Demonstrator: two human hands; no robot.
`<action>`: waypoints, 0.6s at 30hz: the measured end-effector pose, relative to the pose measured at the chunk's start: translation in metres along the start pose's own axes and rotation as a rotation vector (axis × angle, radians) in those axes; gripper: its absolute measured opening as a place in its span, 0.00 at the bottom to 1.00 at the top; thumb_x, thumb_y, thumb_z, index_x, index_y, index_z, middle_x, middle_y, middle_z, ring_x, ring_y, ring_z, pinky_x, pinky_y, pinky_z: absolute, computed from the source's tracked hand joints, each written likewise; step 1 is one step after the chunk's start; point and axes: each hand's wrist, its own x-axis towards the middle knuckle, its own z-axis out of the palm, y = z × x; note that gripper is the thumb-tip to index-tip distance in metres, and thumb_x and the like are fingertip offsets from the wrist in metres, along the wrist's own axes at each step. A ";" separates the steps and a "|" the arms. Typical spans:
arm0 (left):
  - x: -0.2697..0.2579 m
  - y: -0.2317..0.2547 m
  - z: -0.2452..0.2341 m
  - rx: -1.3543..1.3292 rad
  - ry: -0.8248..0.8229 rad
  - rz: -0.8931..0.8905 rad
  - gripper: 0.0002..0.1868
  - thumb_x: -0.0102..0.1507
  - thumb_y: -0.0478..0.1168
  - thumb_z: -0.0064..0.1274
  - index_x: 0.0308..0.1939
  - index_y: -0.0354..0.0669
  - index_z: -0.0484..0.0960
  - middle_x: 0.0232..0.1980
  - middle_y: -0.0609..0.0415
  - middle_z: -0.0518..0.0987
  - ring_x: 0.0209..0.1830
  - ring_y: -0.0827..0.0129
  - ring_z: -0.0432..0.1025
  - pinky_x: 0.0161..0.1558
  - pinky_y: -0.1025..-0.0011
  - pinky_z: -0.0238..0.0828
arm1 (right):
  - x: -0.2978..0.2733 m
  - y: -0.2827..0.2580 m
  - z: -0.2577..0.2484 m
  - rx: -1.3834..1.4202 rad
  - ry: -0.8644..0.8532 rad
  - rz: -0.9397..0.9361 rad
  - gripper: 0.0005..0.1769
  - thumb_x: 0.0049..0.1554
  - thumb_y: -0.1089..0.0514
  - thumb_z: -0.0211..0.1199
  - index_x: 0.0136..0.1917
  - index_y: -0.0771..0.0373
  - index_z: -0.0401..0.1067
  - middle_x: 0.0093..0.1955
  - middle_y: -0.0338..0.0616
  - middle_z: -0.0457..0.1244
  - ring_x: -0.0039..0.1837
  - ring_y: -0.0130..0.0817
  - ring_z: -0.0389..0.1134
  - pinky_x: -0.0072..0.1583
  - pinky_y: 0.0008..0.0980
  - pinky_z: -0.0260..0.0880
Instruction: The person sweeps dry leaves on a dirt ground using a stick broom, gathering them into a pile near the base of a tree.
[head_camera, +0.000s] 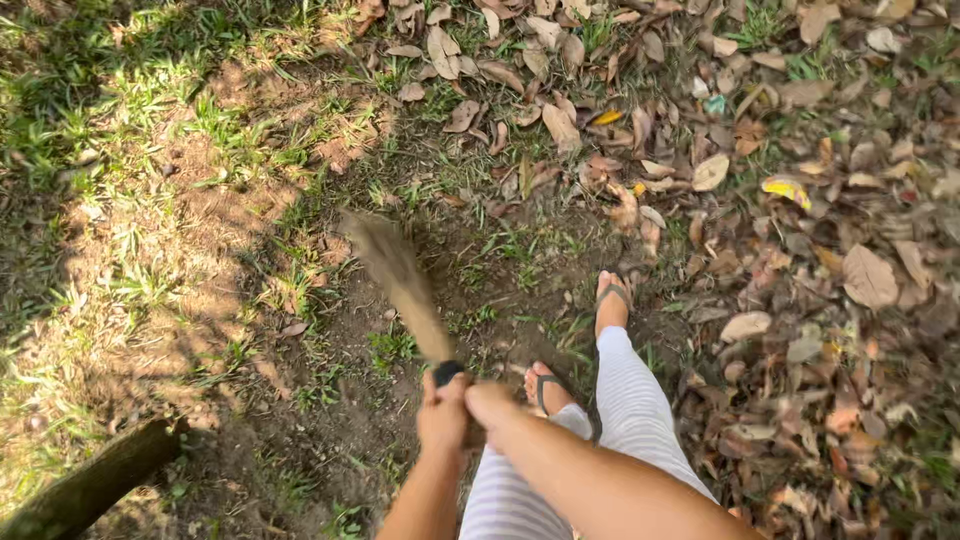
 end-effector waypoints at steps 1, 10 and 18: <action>0.020 -0.005 0.033 0.051 -0.021 0.012 0.42 0.58 0.52 0.57 0.76 0.61 0.62 0.50 0.42 0.82 0.41 0.55 0.77 0.42 0.56 0.73 | 0.017 -0.023 -0.025 0.047 0.066 0.021 0.19 0.55 0.53 0.65 0.54 0.69 0.75 0.48 0.55 0.69 0.48 0.47 0.71 0.44 0.46 0.74; -0.016 -0.023 0.322 0.927 -0.671 0.350 0.54 0.56 0.65 0.55 0.79 0.42 0.56 0.59 0.37 0.79 0.58 0.50 0.76 0.57 0.60 0.74 | -0.023 -0.158 -0.258 0.413 0.345 -0.185 0.15 0.63 0.44 0.52 0.53 0.53 0.72 0.48 0.42 0.68 0.45 0.40 0.70 0.42 0.48 0.71; -0.088 0.044 0.296 1.206 -0.916 0.523 0.46 0.62 0.66 0.51 0.73 0.38 0.62 0.57 0.29 0.78 0.54 0.41 0.78 0.50 0.55 0.77 | -0.137 -0.167 -0.197 0.610 0.119 -0.278 0.19 0.63 0.48 0.47 0.58 0.61 0.71 0.51 0.49 0.70 0.48 0.46 0.72 0.47 0.52 0.76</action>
